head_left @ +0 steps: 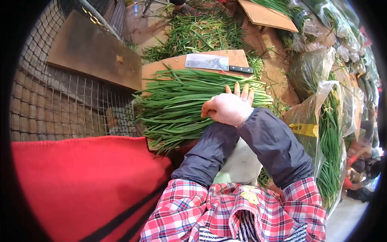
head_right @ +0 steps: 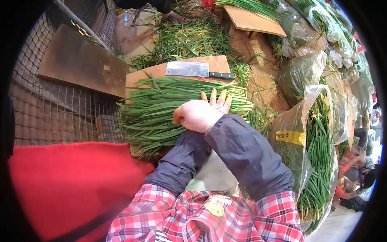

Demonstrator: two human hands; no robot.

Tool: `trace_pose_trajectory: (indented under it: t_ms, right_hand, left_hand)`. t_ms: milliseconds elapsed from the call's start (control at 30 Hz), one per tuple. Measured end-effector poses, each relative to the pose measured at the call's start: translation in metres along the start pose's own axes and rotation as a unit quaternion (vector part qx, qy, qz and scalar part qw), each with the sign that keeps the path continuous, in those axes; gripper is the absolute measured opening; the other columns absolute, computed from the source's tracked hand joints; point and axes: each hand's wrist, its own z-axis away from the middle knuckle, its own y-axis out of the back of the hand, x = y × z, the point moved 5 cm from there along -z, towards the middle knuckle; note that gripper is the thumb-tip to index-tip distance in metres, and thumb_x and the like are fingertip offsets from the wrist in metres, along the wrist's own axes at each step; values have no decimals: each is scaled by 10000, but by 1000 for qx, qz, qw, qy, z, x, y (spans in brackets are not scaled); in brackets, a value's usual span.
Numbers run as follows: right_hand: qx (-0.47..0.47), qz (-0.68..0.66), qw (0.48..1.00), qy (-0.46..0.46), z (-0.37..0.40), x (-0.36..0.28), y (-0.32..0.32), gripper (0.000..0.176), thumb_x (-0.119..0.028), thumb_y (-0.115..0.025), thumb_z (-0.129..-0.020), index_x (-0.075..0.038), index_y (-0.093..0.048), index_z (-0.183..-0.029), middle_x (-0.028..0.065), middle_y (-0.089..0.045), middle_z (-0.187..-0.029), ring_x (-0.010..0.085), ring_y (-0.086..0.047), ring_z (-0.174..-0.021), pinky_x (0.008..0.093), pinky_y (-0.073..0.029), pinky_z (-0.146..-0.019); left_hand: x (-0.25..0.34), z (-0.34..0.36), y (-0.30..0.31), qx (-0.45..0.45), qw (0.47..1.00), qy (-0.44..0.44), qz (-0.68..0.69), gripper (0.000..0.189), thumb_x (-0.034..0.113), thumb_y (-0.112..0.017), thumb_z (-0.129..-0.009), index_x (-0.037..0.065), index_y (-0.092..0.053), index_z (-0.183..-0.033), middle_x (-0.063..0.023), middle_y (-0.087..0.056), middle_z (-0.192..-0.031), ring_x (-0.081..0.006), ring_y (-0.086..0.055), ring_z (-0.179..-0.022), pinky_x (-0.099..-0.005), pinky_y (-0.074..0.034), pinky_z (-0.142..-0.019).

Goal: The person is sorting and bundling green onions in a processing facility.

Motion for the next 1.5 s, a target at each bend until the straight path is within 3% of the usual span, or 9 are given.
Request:
trace_pose_trajectory:
  t_ms: [567, 867, 933, 1033, 1100, 1200, 1300, 1367, 1500]
  right_hand:
    - [-216, -25, 969, 115, -33, -13, -79, 288, -350, -715, -654, -311, -674, -937, 134, -593, -1115, 482, -407, -1147, 620, -271, -933]
    - [-239, -115, 964, 27, -40, 5, -91, 196, -412, -638, -746, -319, -666, -916, 149, -506, -1282, 577, -232, -1247, 696, -113, -981]
    - [-232, -163, 959, -27, -34, -1, -44, 199, -430, -615, -769, -304, -668, -913, 146, -495, -1300, 555, -300, -1222, 665, -176, -986]
    - [197, 173, 959, -108, -26, 14, -93, 344, -487, -558, -790, -218, -652, -984, 194, -466, -1319, 512, -275, -1234, 592, -165, -1002]
    - [156, -158, 975, 6, -24, 37, -74, 356, -458, -569, -783, -149, -623, -952, 218, -508, -1187, 434, -303, -1166, 517, -191, -952]
    - [25, -780, 624, -51, -6, 81, 23, 121, -123, -597, -831, -16, -541, -818, 73, -584, -763, 163, -600, -609, 270, -521, -534]
    - [113, -667, 717, -167, -1, 193, 12, 234, -167, -625, -822, -27, -590, -1006, 122, -648, -868, 224, -641, -718, 308, -523, -609]
    - [75, 24, 985, -156, 2, 210, 12, 344, -180, -625, -811, -111, -586, -1146, 148, -660, -907, 275, -651, -785, 348, -513, -668]
    - [151, -290, 944, 38, -35, 98, 11, 166, -84, -629, -800, -47, -675, -955, 132, -662, -852, 198, -641, -794, 305, -486, -705]
  left_hand:
    - [-34, 8, 34, -79, 913, -97, 389, 711, 452, -372, -871, 112, -129, -1447, -132, -75, -1518, -435, -46, -1376, -738, -52, -991]
    - [-18, 10, 28, -18, 948, -41, 315, 703, 537, -303, -876, 167, -149, -1454, -125, -73, -1523, -428, -50, -1378, -705, -80, -1017]
    - [14, -6, -12, -24, 998, 14, -59, 664, 564, -287, -880, 231, -182, -1446, -117, -79, -1524, -418, -64, -1379, -668, -106, -1041]
    - [2, 0, -4, 10, 974, 12, -224, 631, 503, -286, -887, 171, -241, -1421, -117, -164, -1506, -373, -148, -1374, -669, -86, -1029]
    - [-14, 12, 10, 113, 986, 46, -114, 543, 461, -306, -909, 207, -320, -1388, -111, -238, -1475, -313, -194, -1367, -586, -110, -1079]
    - [-36, 26, 36, 196, 932, 45, 302, 473, 278, -406, -888, 122, -400, -1335, -129, -347, -1399, -352, -274, -1312, -619, -120, -1062]
    - [-34, 23, 36, 200, 885, 48, 418, 649, 313, -633, -756, 121, -407, -1334, -98, -368, -1378, -373, -276, -1304, -669, -85, -1035]
    - [-34, 24, 36, 195, 885, 50, 420, 651, 310, -632, -754, 119, -407, -1334, -97, -367, -1380, -373, -271, -1307, -670, -87, -1034]
    - [-40, 26, 41, 170, 879, 26, 446, 467, 215, -434, -872, 87, -415, -1320, -129, -382, -1369, -387, -272, -1298, -682, -125, -1020]
